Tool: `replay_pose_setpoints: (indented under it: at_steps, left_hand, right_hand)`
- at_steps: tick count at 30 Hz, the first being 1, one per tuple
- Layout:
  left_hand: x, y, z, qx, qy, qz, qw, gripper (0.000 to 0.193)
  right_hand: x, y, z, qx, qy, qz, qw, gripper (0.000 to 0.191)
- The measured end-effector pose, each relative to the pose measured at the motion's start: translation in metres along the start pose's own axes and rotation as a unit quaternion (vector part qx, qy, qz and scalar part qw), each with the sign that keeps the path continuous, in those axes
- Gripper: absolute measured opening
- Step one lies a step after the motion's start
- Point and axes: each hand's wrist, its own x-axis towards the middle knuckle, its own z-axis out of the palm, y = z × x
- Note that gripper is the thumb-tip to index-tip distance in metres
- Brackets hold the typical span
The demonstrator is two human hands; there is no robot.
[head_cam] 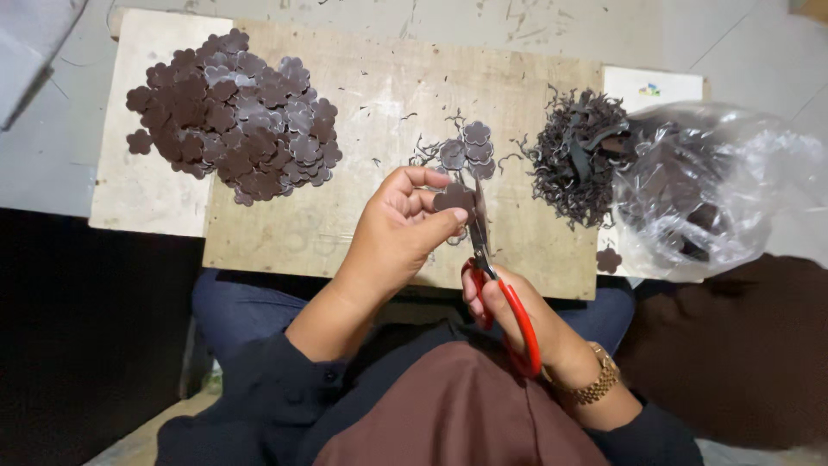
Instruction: The person sits on the floor and uses red-handled scissors to trim the edges of small dark brown flower-shaped fabric pieces. They hold each piece in the left hand and cut with the right, placing finished pieces into a growing pile on the wooden board.
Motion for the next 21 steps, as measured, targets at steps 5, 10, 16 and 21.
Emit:
replay_pose_setpoints:
  at_steps: [5, 10, 16, 21]
  left_hand:
    - [-0.007, -0.004, -0.002, 0.001, 0.013, -0.005, 1.0, 0.037]
    - [-0.009, -0.012, -0.004, 0.008, 0.032, -0.014, 0.999, 0.028]
    - [-0.011, -0.016, -0.007, -0.011, 0.024, -0.009, 1.0, 0.021]
    - [-0.012, -0.011, -0.007, 0.005, 0.026, -0.012, 1.0, 0.021]
  right_hand:
    - [-0.003, 0.007, 0.003, 0.016, -0.023, -0.003, 1.0, 0.053]
    - [0.0, 0.01, 0.004, 0.005, -0.021, -0.011, 1.0, 0.051]
    - [-0.003, 0.014, 0.009, 0.022, -0.023, -0.008, 0.999, 0.051]
    - [-0.002, 0.011, 0.009, 0.014, -0.021, -0.012, 1.0, 0.055]
